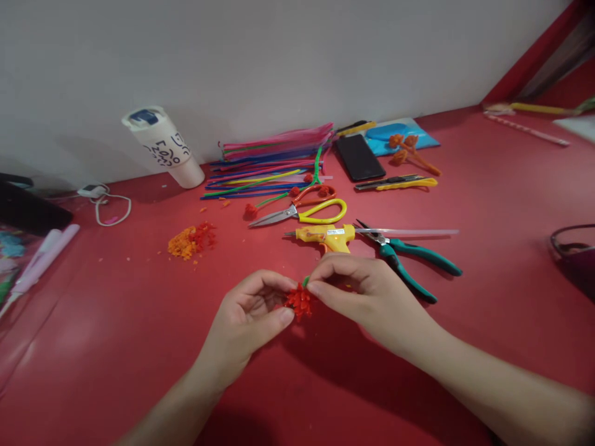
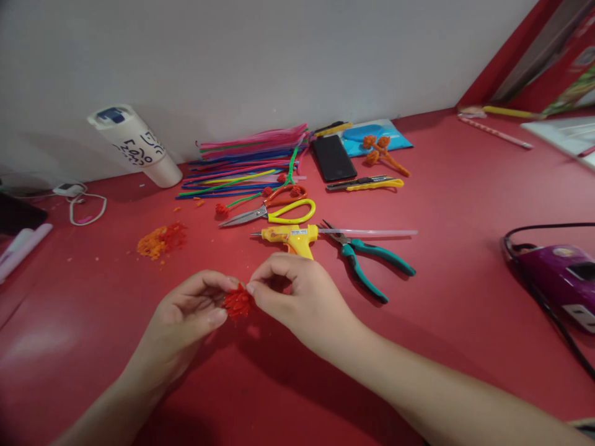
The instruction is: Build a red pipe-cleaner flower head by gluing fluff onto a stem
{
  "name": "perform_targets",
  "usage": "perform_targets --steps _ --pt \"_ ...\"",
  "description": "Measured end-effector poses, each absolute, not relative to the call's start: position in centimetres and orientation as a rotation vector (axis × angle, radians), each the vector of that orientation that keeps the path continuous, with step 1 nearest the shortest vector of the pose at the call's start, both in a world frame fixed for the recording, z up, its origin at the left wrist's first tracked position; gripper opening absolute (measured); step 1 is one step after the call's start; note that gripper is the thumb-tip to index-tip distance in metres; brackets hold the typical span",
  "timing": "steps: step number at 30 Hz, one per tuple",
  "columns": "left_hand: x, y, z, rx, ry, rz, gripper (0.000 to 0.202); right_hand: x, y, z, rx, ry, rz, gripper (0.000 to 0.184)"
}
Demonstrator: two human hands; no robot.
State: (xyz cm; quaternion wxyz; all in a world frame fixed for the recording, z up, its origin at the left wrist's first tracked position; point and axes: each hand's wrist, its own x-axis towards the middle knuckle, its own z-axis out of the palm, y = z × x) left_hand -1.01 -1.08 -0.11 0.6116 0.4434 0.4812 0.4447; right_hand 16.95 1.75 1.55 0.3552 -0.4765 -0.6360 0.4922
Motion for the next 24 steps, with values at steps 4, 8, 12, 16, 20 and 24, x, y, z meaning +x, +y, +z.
perform_targets --steps 4,8,12,16,20,24 --pt "-1.05 -1.12 -0.23 1.018 1.088 1.025 0.015 16.87 1.75 1.47 -1.236 -1.657 1.267 0.014" --pt "-0.95 -1.06 -0.06 0.917 1.058 1.037 0.017 17.08 1.85 1.35 -1.22 -1.64 1.289 0.013" --pt "-0.93 -0.75 0.24 0.791 1.026 1.047 0.02 17.43 2.15 1.49 -1.237 -1.584 1.292 0.014" --pt "-1.08 -0.59 0.32 0.761 1.019 1.048 0.019 17.4 2.21 1.48 -1.238 -1.6 1.31 0.011" --pt "-0.92 -0.78 0.29 0.791 1.05 1.039 0.02 17.1 1.98 1.31 -1.227 -1.615 1.291 0.009" --pt "-0.72 -0.93 0.11 0.848 1.075 1.042 0.019 16.95 1.86 1.31 -1.224 -1.655 1.284 0.012"
